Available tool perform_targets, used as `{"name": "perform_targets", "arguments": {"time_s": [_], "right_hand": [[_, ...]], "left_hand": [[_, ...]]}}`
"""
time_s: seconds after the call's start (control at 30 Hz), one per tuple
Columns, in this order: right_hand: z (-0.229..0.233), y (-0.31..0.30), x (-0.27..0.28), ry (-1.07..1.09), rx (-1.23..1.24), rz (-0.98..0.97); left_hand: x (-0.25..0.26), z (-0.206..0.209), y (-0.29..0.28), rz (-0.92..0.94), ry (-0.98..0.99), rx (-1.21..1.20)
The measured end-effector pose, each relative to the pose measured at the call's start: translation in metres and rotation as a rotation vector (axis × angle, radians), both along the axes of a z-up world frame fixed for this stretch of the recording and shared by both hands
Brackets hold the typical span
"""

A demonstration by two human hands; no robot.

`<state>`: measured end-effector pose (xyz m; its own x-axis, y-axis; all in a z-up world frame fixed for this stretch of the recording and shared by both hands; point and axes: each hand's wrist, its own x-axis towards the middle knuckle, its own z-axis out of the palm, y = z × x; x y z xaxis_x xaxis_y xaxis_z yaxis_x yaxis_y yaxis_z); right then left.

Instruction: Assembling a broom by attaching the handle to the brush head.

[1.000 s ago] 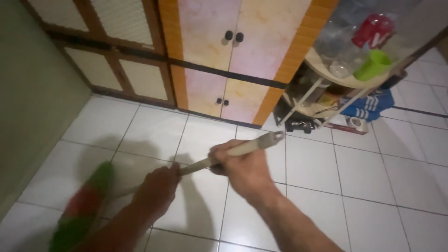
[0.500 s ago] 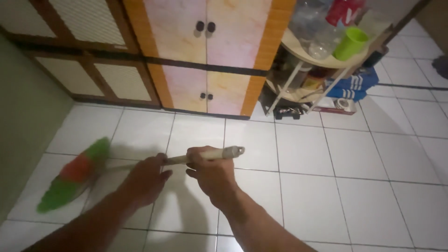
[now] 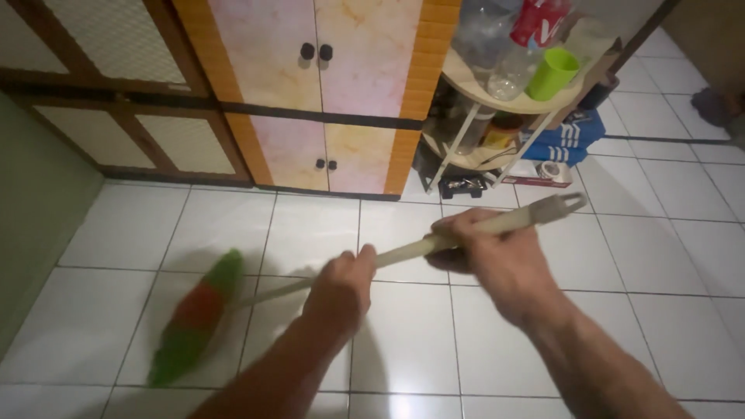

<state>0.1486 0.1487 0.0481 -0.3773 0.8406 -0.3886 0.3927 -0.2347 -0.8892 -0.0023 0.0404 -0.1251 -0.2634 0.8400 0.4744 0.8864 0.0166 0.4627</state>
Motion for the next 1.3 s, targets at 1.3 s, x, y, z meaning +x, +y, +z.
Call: {"name": "perform_targets", "arguments": {"time_s": [1.3], "right_hand": [[-0.124,-0.03,-0.06,0.393,-0.303,0.108]], "left_hand": [[-0.054,0.024,-0.034,0.201,0.006,-0.752]]}}
